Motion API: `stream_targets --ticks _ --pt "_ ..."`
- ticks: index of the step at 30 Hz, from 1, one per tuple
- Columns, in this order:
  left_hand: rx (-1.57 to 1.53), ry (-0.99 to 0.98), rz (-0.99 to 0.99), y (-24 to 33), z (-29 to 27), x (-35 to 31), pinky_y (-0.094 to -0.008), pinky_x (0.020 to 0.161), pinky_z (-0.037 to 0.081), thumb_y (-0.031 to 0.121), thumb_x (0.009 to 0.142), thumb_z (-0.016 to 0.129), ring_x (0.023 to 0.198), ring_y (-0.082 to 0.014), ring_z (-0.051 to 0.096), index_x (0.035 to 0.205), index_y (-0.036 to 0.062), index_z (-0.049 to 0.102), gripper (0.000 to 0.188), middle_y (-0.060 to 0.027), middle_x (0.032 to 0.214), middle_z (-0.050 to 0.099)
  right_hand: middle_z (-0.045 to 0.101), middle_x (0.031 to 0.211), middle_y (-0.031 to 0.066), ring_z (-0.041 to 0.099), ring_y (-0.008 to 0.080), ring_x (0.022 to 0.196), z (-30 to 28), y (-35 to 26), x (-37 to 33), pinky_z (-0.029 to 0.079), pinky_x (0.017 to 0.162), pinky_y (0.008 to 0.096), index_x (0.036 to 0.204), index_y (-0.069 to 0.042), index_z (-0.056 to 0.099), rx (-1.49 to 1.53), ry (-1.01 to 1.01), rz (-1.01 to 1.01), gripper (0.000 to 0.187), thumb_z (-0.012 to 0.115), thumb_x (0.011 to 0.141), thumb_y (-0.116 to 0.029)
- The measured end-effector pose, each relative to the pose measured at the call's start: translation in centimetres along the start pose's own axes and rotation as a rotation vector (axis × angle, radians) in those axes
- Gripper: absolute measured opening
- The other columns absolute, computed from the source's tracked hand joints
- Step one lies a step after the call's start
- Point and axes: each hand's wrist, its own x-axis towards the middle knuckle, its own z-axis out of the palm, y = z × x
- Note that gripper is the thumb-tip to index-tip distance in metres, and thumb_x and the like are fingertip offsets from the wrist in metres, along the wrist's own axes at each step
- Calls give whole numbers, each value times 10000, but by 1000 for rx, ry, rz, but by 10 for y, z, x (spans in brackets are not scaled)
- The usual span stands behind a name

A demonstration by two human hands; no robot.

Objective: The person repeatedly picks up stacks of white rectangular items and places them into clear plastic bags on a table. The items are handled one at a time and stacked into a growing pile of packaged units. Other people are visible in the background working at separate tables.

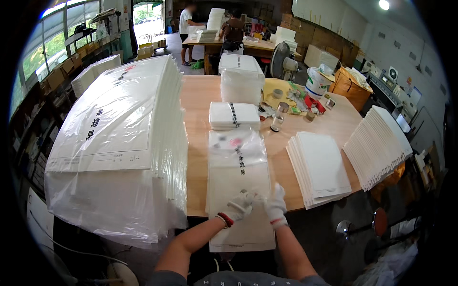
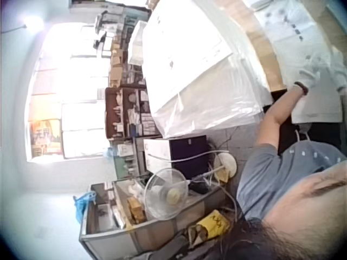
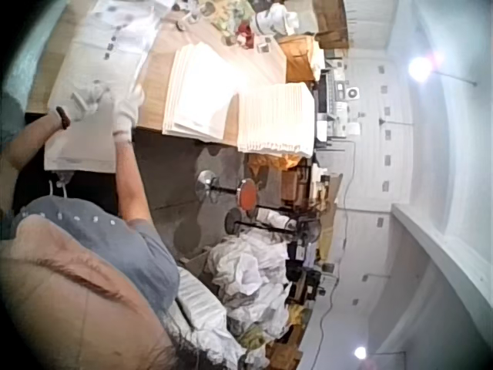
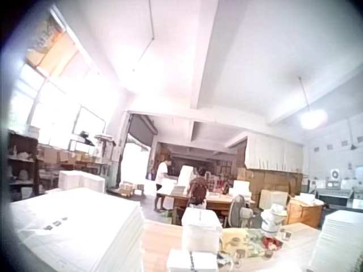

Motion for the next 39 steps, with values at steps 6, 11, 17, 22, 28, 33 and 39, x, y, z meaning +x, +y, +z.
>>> stream_targets --ticks 6,11,17,22,28,33,39 --pt "335 305 -157 -122 -46 -29 -358 753 489 26 792 513 877 -265 570 1235 63 471 446 -119 1026 567 626 661 101 646 296 643 44 6 42 512 520 452 930 -59 613 -340 -455 -15 173 515 819 -150" --pt "-547 330 -729 -58 -75 -36 -269 646 442 -11 822 487 731 -129 482 1120 13 467 300 -56 878 503 629 731 125 616 271 591 2 16 10 475 430 476 1068 3 541 -304 -517 -221 303 504 809 -150" --pt "-345 253 -736 -17 -75 -114 -302 637 432 -15 816 488 714 -164 487 965 4 448 155 -74 797 481 606 734 134 607 298 586 -55 -2 -56 461 441 489 1347 -13 288 -337 -761 -207 568 477 849 -211" --pt "-211 232 -696 22 -84 -154 -388 662 438 31 829 501 730 -303 530 932 10 436 124 -147 781 496 622 793 138 632 341 662 -90 -8 -87 428 441 576 1391 -55 184 -187 -941 26 623 454 875 -278" --pt "-213 72 -742 109 -122 -229 -439 619 426 117 821 559 719 -361 534 860 23 444 153 -177 782 503 550 715 147 600 318 565 -184 -29 -146 464 442 454 1242 51 332 -92 -951 -292 491 497 841 -181" --pt "-451 -147 -556 129 -134 -282 -404 570 435 101 772 631 652 -344 546 787 29 490 159 -160 725 511 592 715 184 582 352 603 -215 -38 -191 474 570 445 1192 -64 475 -75 -1140 -164 423 537 779 -125" --pt "-297 155 -518 168 -183 -215 -363 587 454 28 750 559 653 -299 569 804 22 538 58 -146 727 533 592 1144 186 550 311 1100 -238 -13 -169 447 921 370 1292 -77 464 572 -942 157 478 556 840 -204"
